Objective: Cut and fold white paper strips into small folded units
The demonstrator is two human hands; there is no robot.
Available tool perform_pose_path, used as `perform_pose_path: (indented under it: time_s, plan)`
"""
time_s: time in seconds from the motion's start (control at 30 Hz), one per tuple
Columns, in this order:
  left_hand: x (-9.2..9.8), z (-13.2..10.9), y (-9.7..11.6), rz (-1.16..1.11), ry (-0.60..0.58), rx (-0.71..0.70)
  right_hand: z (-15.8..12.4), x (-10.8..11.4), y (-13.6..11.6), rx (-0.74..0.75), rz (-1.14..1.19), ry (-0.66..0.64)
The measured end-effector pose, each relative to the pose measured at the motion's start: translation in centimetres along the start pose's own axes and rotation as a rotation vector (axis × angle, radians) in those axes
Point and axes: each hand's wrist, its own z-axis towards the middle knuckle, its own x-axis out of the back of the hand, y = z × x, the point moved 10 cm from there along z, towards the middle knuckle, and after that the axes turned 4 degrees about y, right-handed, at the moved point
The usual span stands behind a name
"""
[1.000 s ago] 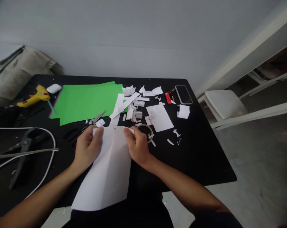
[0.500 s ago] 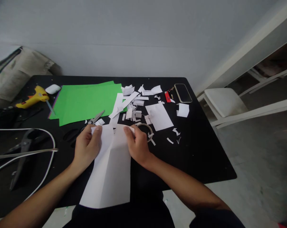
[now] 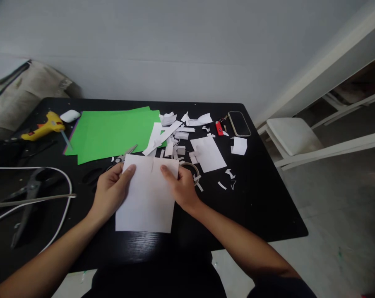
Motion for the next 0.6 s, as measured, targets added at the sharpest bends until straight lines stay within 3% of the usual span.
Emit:
perform_pose_path:
  time_s: [0.37, 0.6]
  plan:
    - [0.1, -0.7, 0.5, 0.087, 0.044, -0.053, -0.5, 0.3, 0.0, 0.094, -0.163, 0.062]
    - [0.3, -1.0, 0.0, 0.159, 0.074, -0.06, -0.7, 0.1, -0.6, 0.126, -0.152, 0.064]
